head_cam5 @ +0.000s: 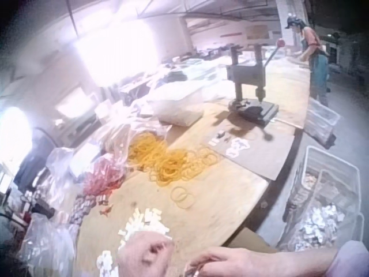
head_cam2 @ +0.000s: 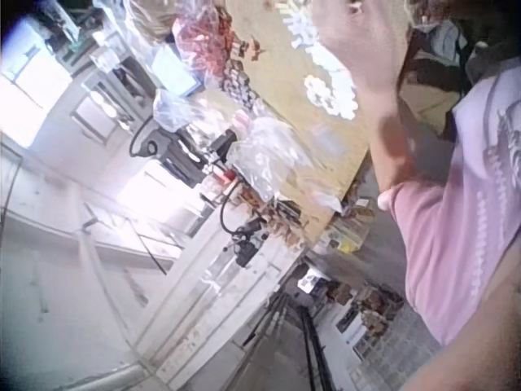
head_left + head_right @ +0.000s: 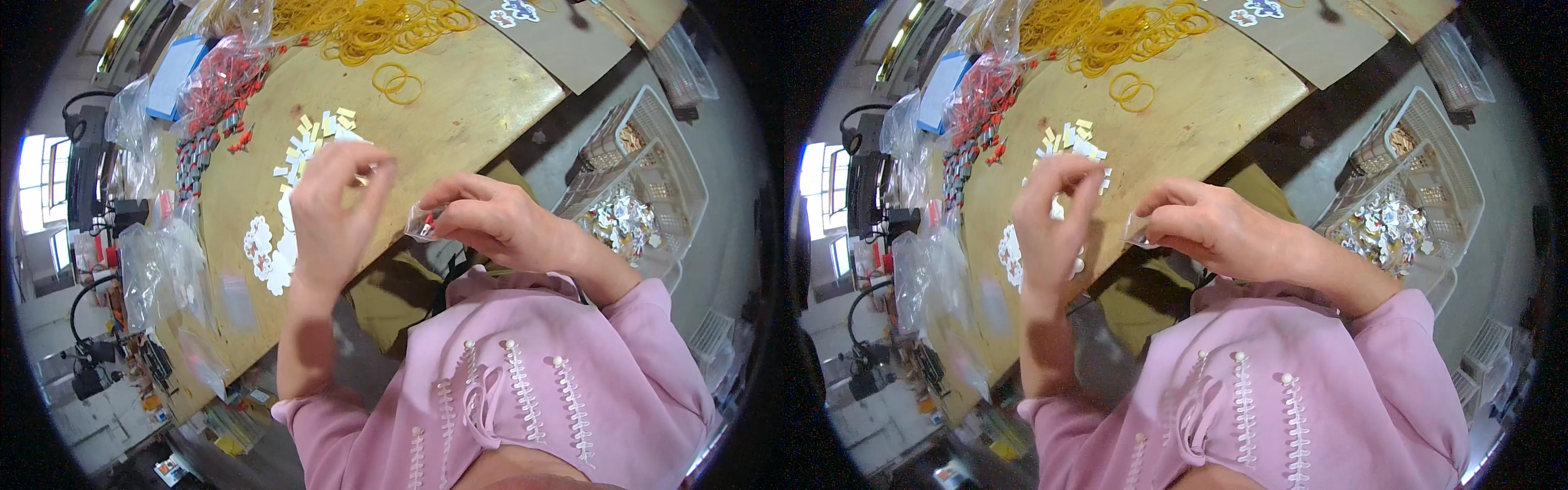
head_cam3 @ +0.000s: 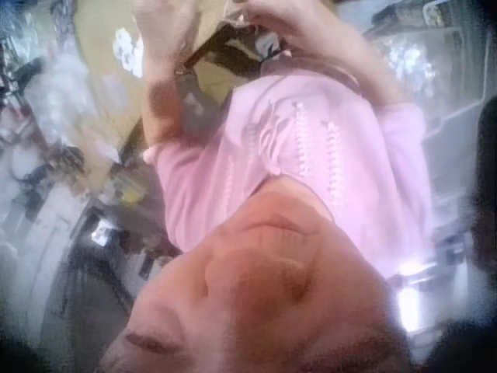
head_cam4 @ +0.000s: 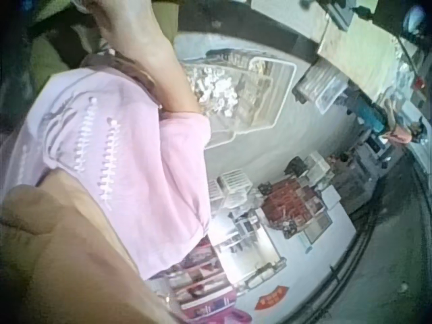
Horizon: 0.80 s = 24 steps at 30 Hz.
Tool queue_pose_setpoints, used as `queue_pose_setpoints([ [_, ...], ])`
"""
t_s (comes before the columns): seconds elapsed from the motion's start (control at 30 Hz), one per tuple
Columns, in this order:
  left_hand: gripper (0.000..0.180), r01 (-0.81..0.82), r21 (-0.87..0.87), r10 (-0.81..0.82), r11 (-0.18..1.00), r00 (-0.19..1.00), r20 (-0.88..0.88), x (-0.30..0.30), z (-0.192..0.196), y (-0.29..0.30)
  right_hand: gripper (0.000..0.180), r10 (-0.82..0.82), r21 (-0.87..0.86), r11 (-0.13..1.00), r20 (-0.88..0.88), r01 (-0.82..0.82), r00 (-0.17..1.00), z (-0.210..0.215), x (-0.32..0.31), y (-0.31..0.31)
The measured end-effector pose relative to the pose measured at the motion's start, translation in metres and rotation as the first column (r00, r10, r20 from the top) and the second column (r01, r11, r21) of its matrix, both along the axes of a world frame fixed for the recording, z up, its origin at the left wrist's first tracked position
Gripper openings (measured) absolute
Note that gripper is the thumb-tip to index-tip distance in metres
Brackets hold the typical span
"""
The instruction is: The person repeatedly picks up small white cutouts and yellow rubber bands from a workbench, places them into small clear plastic bags, and sets the filled bags aside. The person handles items one at a time, occasionally adjusting the pile of cutouts to reach the next piece.
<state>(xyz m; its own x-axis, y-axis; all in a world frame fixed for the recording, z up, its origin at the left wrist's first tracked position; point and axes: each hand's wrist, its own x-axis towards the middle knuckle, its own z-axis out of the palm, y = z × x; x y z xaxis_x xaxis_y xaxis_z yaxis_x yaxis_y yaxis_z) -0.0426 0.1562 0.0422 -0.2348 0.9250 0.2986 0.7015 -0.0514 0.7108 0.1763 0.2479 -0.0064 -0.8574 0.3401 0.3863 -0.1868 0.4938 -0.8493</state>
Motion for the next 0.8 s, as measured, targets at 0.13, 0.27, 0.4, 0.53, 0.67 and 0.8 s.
queue_pose_setpoints([
  [0.13,0.017,-0.060,-0.109,0.053,0.992,0.996,-0.070,-0.038,-0.023,0.073,0.012,-0.041,0.011,0.999,0.031,0.041,0.999,-0.003,0.016,0.003],
  [0.27,0.019,0.005,-0.028,-0.011,1.000,0.982,-0.190,-0.072,-0.057,0.129,0.011,-0.042,-0.063,0.997,0.062,0.046,0.997,-0.016,0.026,0.003],
  [0.4,0.018,0.088,-0.070,-0.103,0.994,0.960,-0.259,-0.078,-0.066,0.168,0.010,-0.078,-0.095,0.992,0.053,0.082,0.996,-0.022,0.035,0.007],
  [0.53,0.021,0.125,-0.169,-0.169,0.978,0.947,-0.274,-0.068,-0.057,0.193,0.009,-0.084,-0.106,0.990,0.062,0.091,0.994,-0.026,0.038,0.014],
  [0.67,0.020,0.042,-0.242,-0.109,0.969,0.957,-0.270,-0.074,-0.072,0.212,0.010,-0.064,-0.110,0.991,0.053,0.070,0.997,-0.031,0.034,0.016],
  [0.8,0.014,0.082,-0.160,-0.046,0.984,0.974,0.220,-0.093,-0.087,0.221,0.011,-0.078,-0.101,0.992,0.048,0.082,0.996,-0.033,0.036,0.018],
])
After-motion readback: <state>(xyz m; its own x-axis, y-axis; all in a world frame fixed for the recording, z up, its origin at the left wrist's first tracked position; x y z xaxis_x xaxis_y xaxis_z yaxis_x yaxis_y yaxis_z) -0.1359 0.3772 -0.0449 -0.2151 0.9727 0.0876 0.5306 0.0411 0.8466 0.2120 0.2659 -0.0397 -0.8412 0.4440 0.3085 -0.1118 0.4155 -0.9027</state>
